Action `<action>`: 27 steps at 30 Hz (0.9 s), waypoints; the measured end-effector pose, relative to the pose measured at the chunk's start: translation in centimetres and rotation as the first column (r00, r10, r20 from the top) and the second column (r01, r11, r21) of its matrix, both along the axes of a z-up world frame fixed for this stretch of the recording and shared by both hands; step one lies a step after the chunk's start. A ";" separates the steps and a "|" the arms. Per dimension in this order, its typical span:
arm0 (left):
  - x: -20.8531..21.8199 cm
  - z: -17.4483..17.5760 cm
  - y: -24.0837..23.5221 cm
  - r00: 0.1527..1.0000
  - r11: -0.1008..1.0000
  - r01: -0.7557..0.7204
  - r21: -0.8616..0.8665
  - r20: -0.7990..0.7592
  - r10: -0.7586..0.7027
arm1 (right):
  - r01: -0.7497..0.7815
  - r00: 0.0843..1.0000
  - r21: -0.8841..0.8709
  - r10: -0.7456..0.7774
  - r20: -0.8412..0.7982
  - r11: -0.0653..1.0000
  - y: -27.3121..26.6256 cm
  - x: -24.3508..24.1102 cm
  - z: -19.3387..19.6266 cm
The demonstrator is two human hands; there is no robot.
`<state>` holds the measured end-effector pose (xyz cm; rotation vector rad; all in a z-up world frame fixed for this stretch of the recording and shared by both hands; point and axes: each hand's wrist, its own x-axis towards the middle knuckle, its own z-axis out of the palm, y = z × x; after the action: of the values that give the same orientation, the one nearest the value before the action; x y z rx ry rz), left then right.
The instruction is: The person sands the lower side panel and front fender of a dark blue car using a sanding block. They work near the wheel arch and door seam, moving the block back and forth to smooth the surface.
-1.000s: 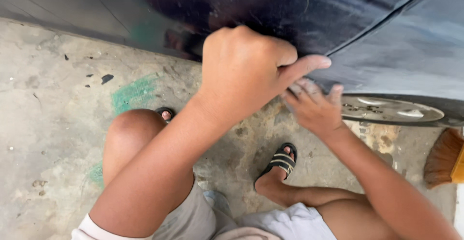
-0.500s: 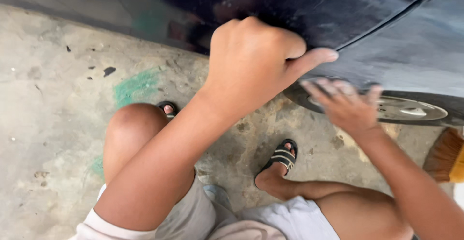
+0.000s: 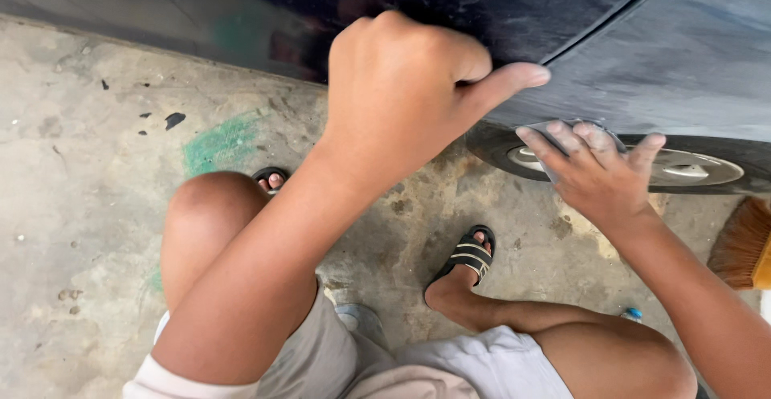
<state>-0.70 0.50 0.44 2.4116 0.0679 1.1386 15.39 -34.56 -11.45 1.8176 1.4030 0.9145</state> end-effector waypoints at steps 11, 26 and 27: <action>-0.6 0.0 0.5 0.994 1.000 0.000 0.015 -0.105 0.002 | -0.060 0.994 -0.032 0.063 0.085 0.998 2.7 -1.3 1.0; -0.7 0.1 0.7 0.994 0.999 -0.017 0.033 -0.112 0.021 | -0.032 0.997 -0.023 0.034 0.076 0.999 2.0 -0.7 0.6; -0.4 0.3 0.2 0.994 1.000 -0.017 0.026 -0.109 0.020 | -0.038 0.995 -0.010 0.039 0.089 0.999 2.2 -1.1 0.8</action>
<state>-1.08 0.74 0.71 2.4991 0.1124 1.0204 14.26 -32.32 -10.67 1.7275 1.3886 0.9954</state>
